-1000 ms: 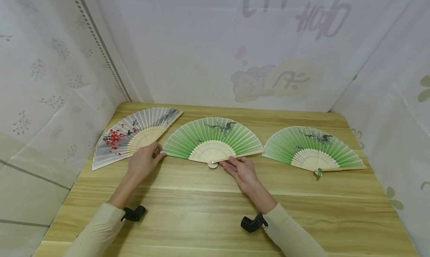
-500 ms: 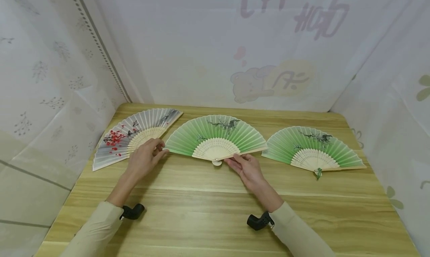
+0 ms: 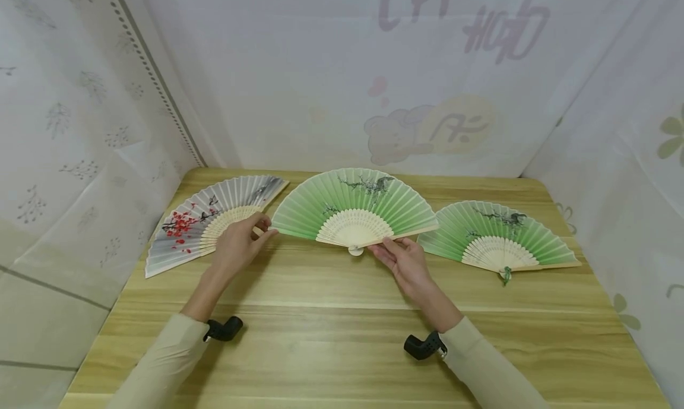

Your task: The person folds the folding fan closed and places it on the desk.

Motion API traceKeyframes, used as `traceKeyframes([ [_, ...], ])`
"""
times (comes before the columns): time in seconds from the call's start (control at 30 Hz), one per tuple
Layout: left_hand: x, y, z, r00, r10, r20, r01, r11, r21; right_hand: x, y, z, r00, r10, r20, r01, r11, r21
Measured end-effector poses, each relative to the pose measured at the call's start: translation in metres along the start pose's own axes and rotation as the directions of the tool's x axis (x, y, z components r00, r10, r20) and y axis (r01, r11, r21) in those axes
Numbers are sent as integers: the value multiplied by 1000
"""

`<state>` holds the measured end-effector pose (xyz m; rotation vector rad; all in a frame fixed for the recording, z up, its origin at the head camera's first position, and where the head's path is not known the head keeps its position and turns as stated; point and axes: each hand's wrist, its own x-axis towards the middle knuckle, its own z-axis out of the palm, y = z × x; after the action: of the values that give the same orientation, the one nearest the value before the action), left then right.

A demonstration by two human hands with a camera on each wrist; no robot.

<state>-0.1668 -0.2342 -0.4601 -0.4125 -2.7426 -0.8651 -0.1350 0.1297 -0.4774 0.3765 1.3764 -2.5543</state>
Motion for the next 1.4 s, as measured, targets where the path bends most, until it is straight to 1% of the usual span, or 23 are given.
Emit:
traceKeyframes([
  [0.13,3,4,2,999,3,-38,-4,999,-47,0,-2,-3,1000,-14,14,14,1000,-17],
  [0.2,5,5,2,998,10,-59,-15,996,-85,1,-3,-5,1000,-13,19,13,1000,-19],
  [0.33,7,7,3,996,24,-92,-38,987,-159,0,-3,-8,1000,-14,26,14,1000,-13],
  [0.47,9,8,4,994,14,-108,-37,976,-216,0,-3,-11,999,-20,42,21,1000,-19],
  [0.77,14,13,6,995,-32,-97,-2,944,-330,0,-6,-15,996,-64,61,66,997,-36],
  [0.97,15,15,7,994,-48,-94,11,932,-362,0,-10,-18,995,-75,73,79,996,-50],
  [1.17,18,19,7,994,-71,-78,33,913,-407,2,-14,-20,985,-131,108,141,986,-92],
  [1.3,21,23,6,994,-98,-48,65,887,-458,3,-17,-20,981,-159,114,172,978,-115],
  [1.4,22,23,7,992,-120,-25,91,861,-501,4,-18,-19,978,-174,118,189,974,-128],
])
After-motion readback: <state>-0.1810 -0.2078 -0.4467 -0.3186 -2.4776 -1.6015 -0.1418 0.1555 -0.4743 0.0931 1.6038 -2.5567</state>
